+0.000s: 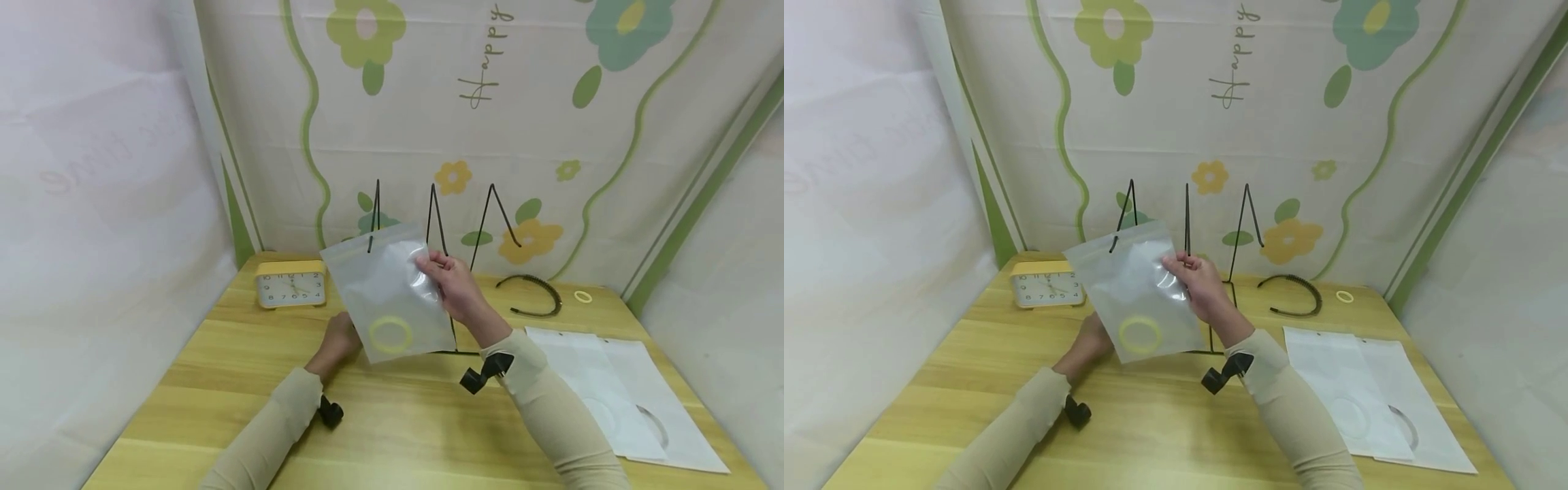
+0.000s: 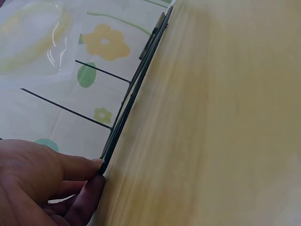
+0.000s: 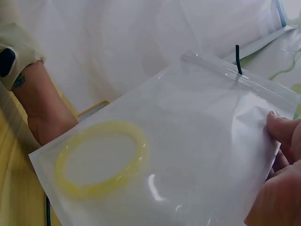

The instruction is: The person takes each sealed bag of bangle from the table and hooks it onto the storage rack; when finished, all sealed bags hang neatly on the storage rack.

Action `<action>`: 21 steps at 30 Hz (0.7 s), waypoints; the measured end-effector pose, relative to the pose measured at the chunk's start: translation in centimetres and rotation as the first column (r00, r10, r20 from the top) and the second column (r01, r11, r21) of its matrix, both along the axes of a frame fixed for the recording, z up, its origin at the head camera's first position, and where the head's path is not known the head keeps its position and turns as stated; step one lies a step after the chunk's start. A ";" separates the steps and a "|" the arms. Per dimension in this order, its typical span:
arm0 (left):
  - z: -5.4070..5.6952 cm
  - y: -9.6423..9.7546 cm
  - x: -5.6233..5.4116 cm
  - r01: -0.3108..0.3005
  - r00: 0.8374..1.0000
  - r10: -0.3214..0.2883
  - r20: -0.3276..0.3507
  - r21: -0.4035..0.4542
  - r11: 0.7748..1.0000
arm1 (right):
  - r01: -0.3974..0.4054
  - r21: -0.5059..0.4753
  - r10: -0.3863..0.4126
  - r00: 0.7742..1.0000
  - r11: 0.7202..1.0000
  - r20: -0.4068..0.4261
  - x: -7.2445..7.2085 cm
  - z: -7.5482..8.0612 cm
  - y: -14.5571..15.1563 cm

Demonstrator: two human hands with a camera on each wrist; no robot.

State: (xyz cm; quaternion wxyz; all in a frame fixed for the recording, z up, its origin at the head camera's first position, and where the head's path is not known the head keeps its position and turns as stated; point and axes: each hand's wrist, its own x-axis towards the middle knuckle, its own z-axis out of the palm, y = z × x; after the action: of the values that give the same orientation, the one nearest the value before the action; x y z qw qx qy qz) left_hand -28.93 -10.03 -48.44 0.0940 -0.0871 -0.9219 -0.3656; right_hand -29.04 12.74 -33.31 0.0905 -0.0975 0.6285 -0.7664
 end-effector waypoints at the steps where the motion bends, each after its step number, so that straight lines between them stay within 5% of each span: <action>1: 0.0 0.0 0.0 0.005 1.000 -0.005 0.015 0.013 1.000 | 0.008 -0.003 -0.008 1.000 1.000 0.003 -0.1 0.0 0.1; 5: -0.2 0.1 -0.1 0.007 0.997 -0.012 0.070 0.066 0.998 | 0.029 0.001 -0.029 0.999 1.000 0.013 -0.7 0.3 0.2; 13: -0.4 0.0 -0.2 0.039 0.997 -0.045 0.066 0.087 0.995 | 0.108 0.115 -0.105 0.994 0.988 -0.027 -1.9 0.8 0.0; 21: -0.2 0.2 -0.2 0.005 0.994 -0.018 0.106 0.127 0.992 | 0.170 0.166 -0.155 0.983 0.971 -0.103 -2.9 0.7 -0.1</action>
State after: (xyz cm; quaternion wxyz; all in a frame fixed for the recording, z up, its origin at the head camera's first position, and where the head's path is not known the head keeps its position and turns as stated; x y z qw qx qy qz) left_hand -29.15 -9.86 -48.60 0.0477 -0.0665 -0.9001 -0.4279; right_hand -31.90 12.63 -32.59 0.0073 -0.0716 0.7022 -0.7084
